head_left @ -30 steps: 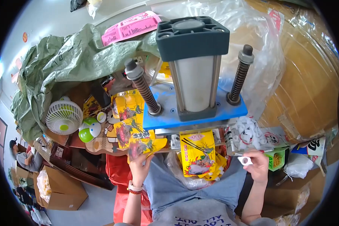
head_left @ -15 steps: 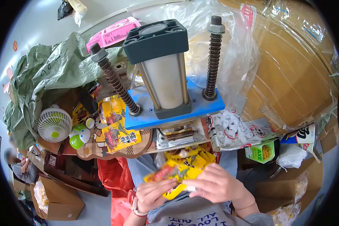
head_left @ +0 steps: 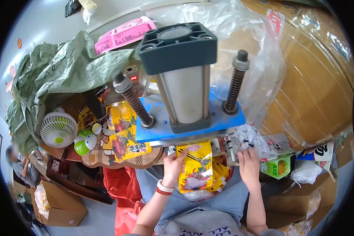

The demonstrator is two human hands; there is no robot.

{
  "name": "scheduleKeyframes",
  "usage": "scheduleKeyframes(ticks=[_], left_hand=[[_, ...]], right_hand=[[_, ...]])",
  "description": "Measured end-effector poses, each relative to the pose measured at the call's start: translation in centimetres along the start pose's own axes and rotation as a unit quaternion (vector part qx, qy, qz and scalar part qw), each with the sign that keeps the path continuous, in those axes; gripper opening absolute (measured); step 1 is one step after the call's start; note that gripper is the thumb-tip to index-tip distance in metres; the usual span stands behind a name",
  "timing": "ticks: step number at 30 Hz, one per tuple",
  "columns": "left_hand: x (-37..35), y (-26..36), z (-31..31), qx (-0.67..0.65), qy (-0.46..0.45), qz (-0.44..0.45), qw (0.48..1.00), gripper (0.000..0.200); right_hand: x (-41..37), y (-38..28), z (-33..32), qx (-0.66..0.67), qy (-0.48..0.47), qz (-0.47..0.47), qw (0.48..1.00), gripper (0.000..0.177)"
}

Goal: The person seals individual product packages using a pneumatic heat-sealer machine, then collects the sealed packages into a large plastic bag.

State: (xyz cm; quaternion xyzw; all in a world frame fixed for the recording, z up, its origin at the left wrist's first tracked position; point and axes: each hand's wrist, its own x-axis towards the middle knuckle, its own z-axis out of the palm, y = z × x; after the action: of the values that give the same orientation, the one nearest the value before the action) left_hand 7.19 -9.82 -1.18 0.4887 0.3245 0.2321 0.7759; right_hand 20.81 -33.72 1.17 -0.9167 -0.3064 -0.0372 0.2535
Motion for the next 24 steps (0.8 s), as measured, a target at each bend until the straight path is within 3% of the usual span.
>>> scheduleKeyframes(ticks=[2, 3, 5, 6, 7, 8, 9, 11, 12, 14, 15, 17, 18, 20, 24], left_hand=[[-0.4, 0.7, 0.0, -0.022, -0.025, -0.022, 0.999, 0.026], [0.3, 0.5, -1.2, 0.028, -0.056, -0.027, 0.998, 0.029], [0.2, 1.9, -4.2, 0.257, 0.007, 0.189, 0.948, 0.030], [-1.0, 5.9, -4.7, 0.373, 0.081, 0.082, 0.921, 0.048], [-1.0, 6.4, -6.2, 0.587, 0.183, 0.197, 0.763, 0.061], [-0.7, 6.5, -7.9, 0.747, 0.267, 0.293, 0.534, 0.074], [0.1, 4.7, -11.5, 0.742, 0.188, 0.239, 0.598, 0.090], [-1.1, 3.3, -13.6, 0.727, 0.086, 0.244, 0.636, 0.085], [-1.8, 2.7, -14.3, 0.713, 0.084, 0.331, 0.612, 0.063], [-3.4, 1.7, -15.0, 0.578, 0.077, 0.337, 0.739, 0.035], [-4.9, 2.6, -12.8, 0.507, 0.106, 0.270, 0.812, 0.026], [-7.2, 3.6, -10.5, 0.447, 0.075, 0.296, 0.841, 0.034], [-7.9, 4.0, -9.1, 0.434, 0.058, 0.362, 0.823, 0.037], [-9.8, 4.9, -6.6, 0.463, 0.039, 0.407, 0.786, 0.038], [-12.3, 6.9, -3.5, 0.482, -0.076, 0.490, 0.722, 0.031]], right_hand=[[-0.8, -0.5, -0.9, 0.027, -0.010, -0.046, 0.999, 0.024], [-1.0, -0.5, -1.3, 0.051, -0.011, -0.087, 0.995, 0.025], [-0.8, 0.0, -1.9, 0.060, -0.003, -0.121, 0.991, 0.025], [-0.8, 0.1, -2.3, 0.135, -0.026, -0.094, 0.986, 0.025], [-0.9, 0.3, -2.4, 0.209, -0.049, -0.064, 0.975, 0.025], [-1.1, 0.6, -2.0, 0.240, -0.022, -0.025, 0.970, 0.023], [-1.3, 0.4, -1.8, 0.241, -0.024, -0.026, 0.970, 0.023], [-1.7, -0.7, -1.4, 0.463, 0.046, 0.028, 0.885, 0.026], [-1.5, -1.7, -1.9, 0.465, 0.052, 0.029, 0.883, 0.026], [-2.1, -4.4, -4.9, 0.417, 0.082, -0.105, 0.899, 0.031], [-2.7, -5.8, -6.0, 0.370, 0.110, -0.117, 0.915, 0.034], [-2.9, -8.0, -6.9, 0.215, 0.201, -0.249, 0.923, 0.037], [-3.1, -9.1, -7.1, 0.156, 0.209, -0.278, 0.924, 0.037], [-3.1, -11.3, -5.9, 0.082, 0.178, -0.307, 0.931, 0.033], [-3.1, -11.7, -4.2, 0.161, 0.069, -0.401, 0.899, 0.038]])
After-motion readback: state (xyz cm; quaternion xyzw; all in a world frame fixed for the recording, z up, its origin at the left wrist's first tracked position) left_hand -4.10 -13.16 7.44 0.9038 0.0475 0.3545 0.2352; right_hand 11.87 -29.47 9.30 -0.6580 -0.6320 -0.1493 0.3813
